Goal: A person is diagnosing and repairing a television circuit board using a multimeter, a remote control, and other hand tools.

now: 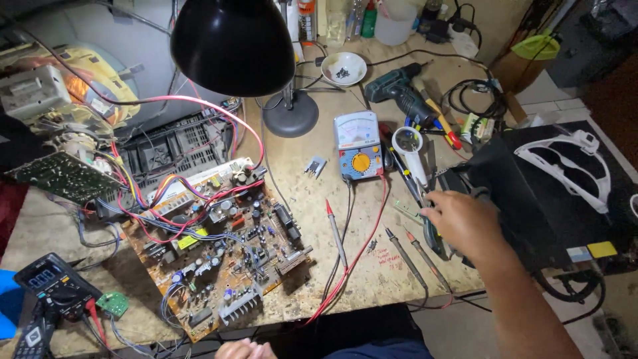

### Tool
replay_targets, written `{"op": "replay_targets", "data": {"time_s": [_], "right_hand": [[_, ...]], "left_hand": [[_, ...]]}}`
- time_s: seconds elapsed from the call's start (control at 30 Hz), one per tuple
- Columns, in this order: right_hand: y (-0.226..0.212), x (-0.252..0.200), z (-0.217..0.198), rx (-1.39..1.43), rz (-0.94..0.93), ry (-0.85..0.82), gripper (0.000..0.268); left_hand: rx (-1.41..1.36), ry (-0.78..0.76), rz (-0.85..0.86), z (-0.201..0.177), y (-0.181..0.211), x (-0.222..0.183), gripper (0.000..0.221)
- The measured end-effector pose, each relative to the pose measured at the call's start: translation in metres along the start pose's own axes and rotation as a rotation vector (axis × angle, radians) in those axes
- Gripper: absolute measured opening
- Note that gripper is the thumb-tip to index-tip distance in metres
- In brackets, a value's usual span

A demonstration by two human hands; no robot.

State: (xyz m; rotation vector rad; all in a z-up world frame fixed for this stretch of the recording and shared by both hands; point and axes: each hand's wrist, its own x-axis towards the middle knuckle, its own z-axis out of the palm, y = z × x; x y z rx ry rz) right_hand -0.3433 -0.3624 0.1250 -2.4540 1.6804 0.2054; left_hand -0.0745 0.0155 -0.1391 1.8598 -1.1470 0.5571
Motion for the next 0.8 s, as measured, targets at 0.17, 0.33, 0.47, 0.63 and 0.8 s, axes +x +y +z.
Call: {"op": "replay_targets", "data": {"time_s": [0.17,0.33,0.47,0.63,0.8], "right_hand": [[-0.026,0.011,0.014,0.019,-0.134,-0.199,0.037],[-0.024,0.044,0.016,-0.178,-0.105,-0.301,0.032],[-0.033,0.075,-0.051,0.069,0.107,-0.099,0.028],[0.006,0.199,-0.033,-0.036,0.324,-0.095,0.045],[0.006,0.237,-0.021,-0.241,0.429,-0.217,0.073]], "left_hand": [[-0.194,0.135,0.301,0.014,0.092,0.1,0.014],[-0.273,0.055,0.348,0.029,0.106,0.122,0.014],[-0.252,-0.004,0.321,0.038,0.096,0.11,0.014],[-0.298,0.021,0.38,0.013,0.112,0.149,0.014],[-0.169,0.099,0.15,-0.031,0.132,0.214,0.021]]}}
